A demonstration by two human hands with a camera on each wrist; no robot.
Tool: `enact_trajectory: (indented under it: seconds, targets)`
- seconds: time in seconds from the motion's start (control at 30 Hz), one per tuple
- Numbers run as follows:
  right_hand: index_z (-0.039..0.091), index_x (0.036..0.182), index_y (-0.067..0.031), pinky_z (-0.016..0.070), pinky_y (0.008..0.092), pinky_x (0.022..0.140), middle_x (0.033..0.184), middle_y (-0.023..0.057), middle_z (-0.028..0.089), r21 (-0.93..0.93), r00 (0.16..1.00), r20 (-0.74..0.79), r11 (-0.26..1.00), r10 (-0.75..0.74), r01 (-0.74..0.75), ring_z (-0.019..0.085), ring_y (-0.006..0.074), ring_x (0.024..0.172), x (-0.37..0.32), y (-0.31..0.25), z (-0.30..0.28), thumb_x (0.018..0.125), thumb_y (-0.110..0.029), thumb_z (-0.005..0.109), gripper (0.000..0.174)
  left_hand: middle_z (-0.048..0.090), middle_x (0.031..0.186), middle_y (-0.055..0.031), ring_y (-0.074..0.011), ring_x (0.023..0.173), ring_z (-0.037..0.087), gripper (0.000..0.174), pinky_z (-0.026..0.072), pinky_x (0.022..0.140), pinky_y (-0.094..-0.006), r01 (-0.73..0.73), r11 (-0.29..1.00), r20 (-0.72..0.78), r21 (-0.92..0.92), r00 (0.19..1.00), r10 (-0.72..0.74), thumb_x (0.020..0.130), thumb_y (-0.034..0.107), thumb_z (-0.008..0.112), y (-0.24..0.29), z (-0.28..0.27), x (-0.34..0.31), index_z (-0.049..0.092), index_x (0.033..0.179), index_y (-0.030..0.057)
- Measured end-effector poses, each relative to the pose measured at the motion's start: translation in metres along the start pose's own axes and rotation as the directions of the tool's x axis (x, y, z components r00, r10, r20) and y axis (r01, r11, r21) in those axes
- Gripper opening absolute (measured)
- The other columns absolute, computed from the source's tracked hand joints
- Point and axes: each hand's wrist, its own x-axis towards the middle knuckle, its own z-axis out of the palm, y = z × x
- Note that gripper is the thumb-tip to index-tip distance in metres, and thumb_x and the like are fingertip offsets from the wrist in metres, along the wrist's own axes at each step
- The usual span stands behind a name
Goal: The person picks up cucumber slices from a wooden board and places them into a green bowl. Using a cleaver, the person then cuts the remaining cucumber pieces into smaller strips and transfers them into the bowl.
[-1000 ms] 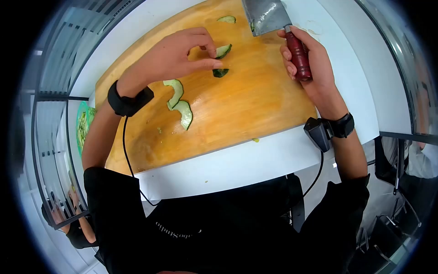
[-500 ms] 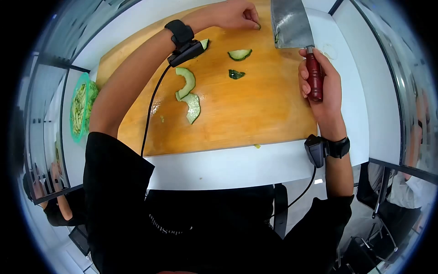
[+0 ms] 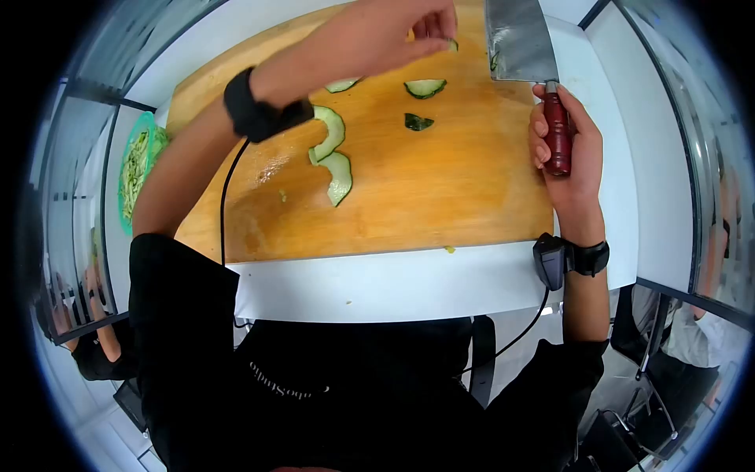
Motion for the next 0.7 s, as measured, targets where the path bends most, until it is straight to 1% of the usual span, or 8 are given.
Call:
enact_trajectory:
  seconds: [0.07, 0.13, 0.23, 0.33, 0.43, 0.47, 0.57, 0.7]
  targets:
    - [0.059, 0.117, -0.0007, 0.0370, 0.0252, 0.044, 0.070, 0.0020, 0.053, 0.005, 1.000, 0.000, 1.000, 0.007, -0.007, 0.045, 0.0104, 0.047, 0.000, -0.001, 0.000, 0.110, -0.028, 0.046, 0.031, 0.065, 0.093, -0.0087, -0.0270, 0.091, 0.064, 0.022, 0.0519, 0.081, -0.0370, -0.160, 0.985, -0.049, 0.060, 0.985, 0.163, 0.097, 0.025, 0.070, 0.006, 0.024, -0.032, 0.063, 0.105, 0.0063]
    - [0.059, 0.117, -0.0006, 0.0371, 0.0254, 0.045, 0.071, 0.0022, 0.053, -0.004, 1.000, 0.002, 1.000, 0.007, -0.007, 0.045, 0.0105, 0.047, -0.001, -0.001, 0.000, 0.110, -0.028, 0.046, 0.032, 0.065, 0.105, -0.0100, -0.0300, 0.094, 0.064, 0.021, 0.0528, 0.082, -0.0388, -0.220, 0.974, 0.139, 0.050, 0.968, 0.211, 0.096, 0.023, 0.069, 0.025, 0.024, -0.075, 0.062, 0.109, 0.0077]
    - [0.059, 0.118, -0.0005, 0.0369, 0.0254, 0.045, 0.071, 0.0023, 0.053, 0.000, 1.000, 0.005, 1.000, 0.007, -0.007, 0.044, 0.0103, 0.047, 0.000, 0.000, 0.000, 0.110, -0.028, 0.046, 0.032, 0.062, 0.117, -0.0102, -0.0314, 0.102, 0.063, 0.023, 0.0536, 0.086, -0.0394, -0.138, 0.978, 0.214, 0.156, 0.971, 0.103, 0.095, 0.020, 0.070, 0.053, 0.011, -0.117, 0.061, 0.114, 0.0093]
    - [0.059, 0.118, -0.0004, 0.0366, 0.0254, 0.045, 0.071, 0.0020, 0.053, -0.026, 1.000, 0.008, 1.000, -0.007, 0.007, 0.044, 0.0101, 0.048, 0.000, 0.001, 0.000, 0.110, -0.029, 0.046, 0.032, 0.060, 0.122, -0.0099, -0.0309, 0.108, 0.062, 0.026, 0.0534, 0.091, -0.0384, -0.073, 0.974, 0.201, 0.216, 0.979, 0.029, 0.093, 0.017, 0.072, 0.042, -0.011, -0.133, 0.062, 0.116, 0.0090]
    - [0.059, 0.118, -0.0004, 0.0362, 0.0252, 0.045, 0.071, 0.0018, 0.052, -0.035, 1.000, -0.010, 0.999, -0.009, 0.008, 0.044, 0.0098, 0.047, 0.001, 0.002, -0.002, 0.110, -0.029, 0.047, 0.032, 0.061, 0.122, -0.0096, -0.0306, 0.112, 0.061, 0.032, 0.0528, 0.094, -0.0381, 0.006, 0.969, 0.183, 0.248, 0.982, -0.053, 0.092, 0.015, 0.074, 0.020, -0.027, -0.140, 0.062, 0.121, 0.0083]
    - [0.059, 0.119, -0.0004, 0.0360, 0.0252, 0.045, 0.071, 0.0017, 0.052, -0.036, 1.000, -0.007, 0.999, -0.005, 0.005, 0.044, 0.0098, 0.047, 0.001, 0.001, -0.001, 0.110, -0.029, 0.047, 0.032, 0.059, 0.124, -0.0098, -0.0298, 0.116, 0.060, 0.035, 0.0519, 0.097, -0.0373, 0.114, 0.972, 0.216, 0.205, 0.963, -0.158, 0.092, 0.016, 0.075, 0.017, -0.031, -0.141, 0.062, 0.123, 0.0074]
    - [0.058, 0.119, -0.0004, 0.0356, 0.0249, 0.045, 0.070, 0.0016, 0.052, -0.036, 1.000, -0.002, 0.999, 0.001, -0.001, 0.043, 0.0097, 0.047, 0.001, 0.001, 0.000, 0.110, -0.029, 0.047, 0.032, 0.057, 0.126, -0.0087, -0.0285, 0.119, 0.058, 0.037, 0.0512, 0.099, -0.0359, 0.116, 0.986, 0.240, 0.120, 0.960, -0.142, 0.092, 0.017, 0.076, -0.002, -0.029, -0.144, 0.063, 0.125, 0.0071]
    - [0.058, 0.119, -0.0006, 0.0353, 0.0247, 0.044, 0.070, 0.0015, 0.052, -0.031, 1.000, 0.002, 1.000, -0.001, 0.001, 0.043, 0.0098, 0.047, 0.001, 0.002, -0.001, 0.110, -0.030, 0.048, 0.032, 0.053, 0.126, -0.0062, -0.0264, 0.121, 0.055, 0.039, 0.0495, 0.102, -0.0347, 0.198, 0.979, 0.302, 0.044, 0.932, -0.202, 0.091, 0.020, 0.078, -0.005, -0.029, -0.144, 0.061, 0.123, 0.0071]
